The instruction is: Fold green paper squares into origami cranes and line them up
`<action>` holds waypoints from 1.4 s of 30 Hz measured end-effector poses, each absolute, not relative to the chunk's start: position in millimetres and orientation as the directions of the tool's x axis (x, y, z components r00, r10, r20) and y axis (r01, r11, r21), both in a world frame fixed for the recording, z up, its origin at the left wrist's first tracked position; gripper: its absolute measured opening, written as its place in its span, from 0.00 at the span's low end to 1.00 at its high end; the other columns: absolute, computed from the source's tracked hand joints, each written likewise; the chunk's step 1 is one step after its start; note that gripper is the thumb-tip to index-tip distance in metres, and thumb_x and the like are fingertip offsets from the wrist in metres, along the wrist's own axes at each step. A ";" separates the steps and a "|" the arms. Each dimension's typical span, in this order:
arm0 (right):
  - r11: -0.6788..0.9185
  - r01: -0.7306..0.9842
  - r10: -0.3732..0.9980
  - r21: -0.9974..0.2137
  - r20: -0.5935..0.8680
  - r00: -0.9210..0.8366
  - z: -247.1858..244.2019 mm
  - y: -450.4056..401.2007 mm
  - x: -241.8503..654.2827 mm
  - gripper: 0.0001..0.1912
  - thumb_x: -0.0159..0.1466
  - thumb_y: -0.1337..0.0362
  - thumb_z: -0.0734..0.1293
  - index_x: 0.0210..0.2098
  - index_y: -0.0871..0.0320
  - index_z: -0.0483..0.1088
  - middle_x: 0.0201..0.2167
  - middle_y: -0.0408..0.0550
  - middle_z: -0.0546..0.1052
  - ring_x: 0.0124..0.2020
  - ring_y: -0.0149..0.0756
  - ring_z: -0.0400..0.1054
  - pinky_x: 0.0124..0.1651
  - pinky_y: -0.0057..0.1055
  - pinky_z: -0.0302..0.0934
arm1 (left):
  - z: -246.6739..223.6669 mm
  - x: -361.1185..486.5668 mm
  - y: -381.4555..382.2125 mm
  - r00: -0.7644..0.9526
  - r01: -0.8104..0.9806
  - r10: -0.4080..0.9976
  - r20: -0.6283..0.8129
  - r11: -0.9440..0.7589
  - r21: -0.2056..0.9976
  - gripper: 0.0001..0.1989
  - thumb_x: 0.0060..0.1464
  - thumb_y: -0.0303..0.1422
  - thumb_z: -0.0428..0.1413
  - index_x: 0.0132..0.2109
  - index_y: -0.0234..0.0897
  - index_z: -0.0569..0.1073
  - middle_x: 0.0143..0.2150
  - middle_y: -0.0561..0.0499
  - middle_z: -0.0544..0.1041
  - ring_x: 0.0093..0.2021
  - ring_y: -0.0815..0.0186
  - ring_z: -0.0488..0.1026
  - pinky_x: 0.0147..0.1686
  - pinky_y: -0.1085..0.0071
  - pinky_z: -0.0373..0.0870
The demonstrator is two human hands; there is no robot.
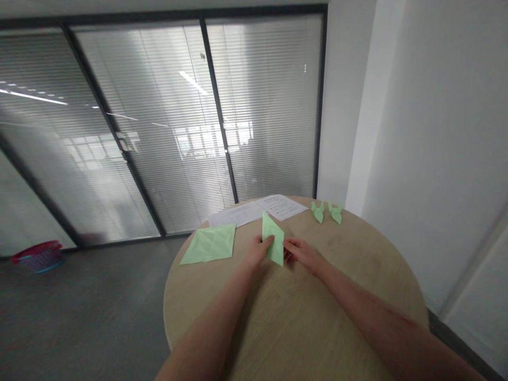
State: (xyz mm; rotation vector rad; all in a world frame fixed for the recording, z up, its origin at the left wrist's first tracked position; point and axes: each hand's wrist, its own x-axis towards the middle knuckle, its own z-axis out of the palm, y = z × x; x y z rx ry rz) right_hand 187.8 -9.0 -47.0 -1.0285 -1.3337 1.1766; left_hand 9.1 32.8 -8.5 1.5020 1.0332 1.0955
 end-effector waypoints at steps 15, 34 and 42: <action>0.176 0.004 0.984 -0.984 0.175 -0.003 -48.2 -7.2 189.9 0.21 0.59 0.42 0.70 0.35 0.54 0.72 0.30 0.45 0.78 0.30 0.38 0.73 0.33 0.32 0.67 | -5.3 13.0 26.8 0.375 0.194 0.921 0.106 -0.190 0.962 0.16 0.55 0.43 0.62 0.35 0.33 0.81 0.35 0.44 0.83 0.35 0.57 0.76 0.35 0.66 0.70; 0.169 0.010 0.972 -0.986 0.169 0.164 -51.0 0.6 195.1 0.17 0.62 0.48 0.66 0.40 0.54 0.74 0.37 0.51 0.81 0.34 0.43 0.76 0.33 0.34 0.69 | -3.9 3.9 36.5 0.509 -0.235 0.857 0.079 0.050 0.971 0.18 0.44 0.34 0.56 0.42 0.32 0.79 0.37 0.46 0.78 0.37 0.60 0.74 0.35 0.67 0.72; 0.151 0.042 0.971 -0.988 0.156 0.182 -50.7 -2.3 194.0 0.17 0.62 0.46 0.65 0.38 0.53 0.72 0.35 0.48 0.81 0.33 0.41 0.75 0.33 0.33 0.68 | -1.3 -3.8 33.6 0.565 -0.089 0.820 0.092 -0.050 0.995 0.19 0.38 0.26 0.56 0.41 0.33 0.82 0.38 0.46 0.80 0.37 0.62 0.75 0.38 0.67 0.74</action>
